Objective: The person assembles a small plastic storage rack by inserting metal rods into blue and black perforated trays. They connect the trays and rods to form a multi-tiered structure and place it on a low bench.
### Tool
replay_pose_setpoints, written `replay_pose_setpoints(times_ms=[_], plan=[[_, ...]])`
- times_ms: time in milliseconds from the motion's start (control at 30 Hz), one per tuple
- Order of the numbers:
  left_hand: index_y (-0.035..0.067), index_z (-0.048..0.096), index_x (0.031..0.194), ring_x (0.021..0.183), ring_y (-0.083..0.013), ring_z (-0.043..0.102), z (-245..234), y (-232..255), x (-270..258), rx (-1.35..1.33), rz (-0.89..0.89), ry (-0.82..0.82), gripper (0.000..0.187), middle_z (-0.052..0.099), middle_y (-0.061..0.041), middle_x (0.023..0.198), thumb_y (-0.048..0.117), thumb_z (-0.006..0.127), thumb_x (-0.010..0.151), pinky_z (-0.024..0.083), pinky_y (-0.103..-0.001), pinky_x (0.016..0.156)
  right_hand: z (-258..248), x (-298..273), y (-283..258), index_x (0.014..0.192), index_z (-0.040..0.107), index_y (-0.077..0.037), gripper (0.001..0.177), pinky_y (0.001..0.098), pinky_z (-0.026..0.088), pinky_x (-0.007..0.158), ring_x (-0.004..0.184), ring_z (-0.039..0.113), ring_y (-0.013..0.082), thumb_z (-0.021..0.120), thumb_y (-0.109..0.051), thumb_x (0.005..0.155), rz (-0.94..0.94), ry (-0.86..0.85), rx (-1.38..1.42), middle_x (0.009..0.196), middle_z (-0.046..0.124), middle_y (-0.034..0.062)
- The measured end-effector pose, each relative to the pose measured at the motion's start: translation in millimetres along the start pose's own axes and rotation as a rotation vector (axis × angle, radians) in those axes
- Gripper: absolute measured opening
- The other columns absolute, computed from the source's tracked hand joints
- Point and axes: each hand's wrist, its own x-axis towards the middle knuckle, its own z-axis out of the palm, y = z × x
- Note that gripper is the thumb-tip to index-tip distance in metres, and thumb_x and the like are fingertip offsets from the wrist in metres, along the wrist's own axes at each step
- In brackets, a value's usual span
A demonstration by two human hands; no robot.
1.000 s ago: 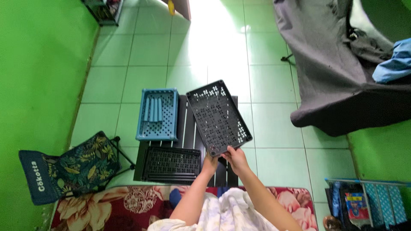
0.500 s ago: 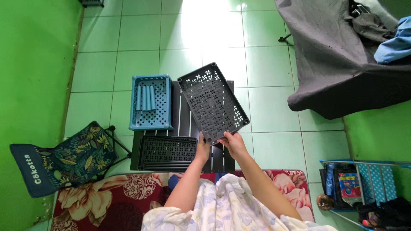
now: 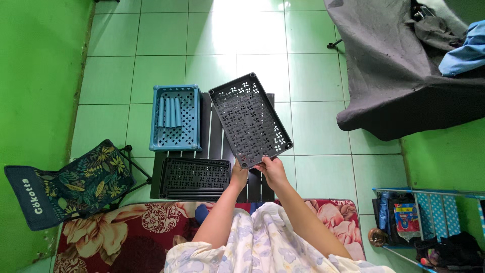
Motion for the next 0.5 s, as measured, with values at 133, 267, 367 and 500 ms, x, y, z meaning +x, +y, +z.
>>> replay_pose_setpoints(times_ms=[133,267,367,500], plan=[[0.009,0.058,0.131,0.114,-0.0166,0.065,0.4,3.8,-1.3,-0.058,0.014,-0.016,0.04,0.073,-0.009,0.123,-0.001,0.058,0.093,0.05,-0.031,0.099,0.4,-2.2,0.8,0.105,0.064,0.008,0.02,0.0311,0.059,0.071,0.077,0.071,0.0199,0.05,-0.004,0.096,-0.018,0.003,0.02,0.094,0.074,0.0144],[0.009,0.058,0.132,0.116,-0.0159,0.065,-2.4,4.9,-2.4,-0.004,0.019,-0.028,0.029,0.072,-0.009,0.124,0.005,0.057,0.103,0.05,-0.03,0.1,0.0,-0.4,1.9,0.104,0.064,0.007,0.02,0.031,0.059,0.069,0.076,0.071,0.0202,0.05,-0.005,0.098,-0.021,0.025,0.021,0.093,0.073,0.0141],[0.009,0.055,0.133,0.115,-0.0162,0.066,-1.3,2.3,-1.1,0.036,-0.02,-0.008,0.027,0.071,-0.009,0.123,0.012,0.055,0.106,0.049,-0.03,0.099,-6.2,3.2,3.6,0.103,0.064,0.006,0.02,0.0303,0.058,0.068,0.075,0.071,0.0203,0.049,-0.005,0.097,-0.012,0.04,-0.016,0.093,0.074,0.0144],[0.009,0.053,0.134,0.108,-0.018,0.066,-0.9,-1.6,2.5,0.033,0.055,-0.031,0.036,0.071,-0.009,0.116,0.016,0.056,0.099,0.05,-0.031,0.095,-21.7,15.2,4.4,0.102,0.064,0.006,0.022,0.0306,0.059,0.067,0.074,0.071,0.0203,0.047,-0.004,0.095,-0.012,0.04,-0.053,0.092,0.074,0.015]])
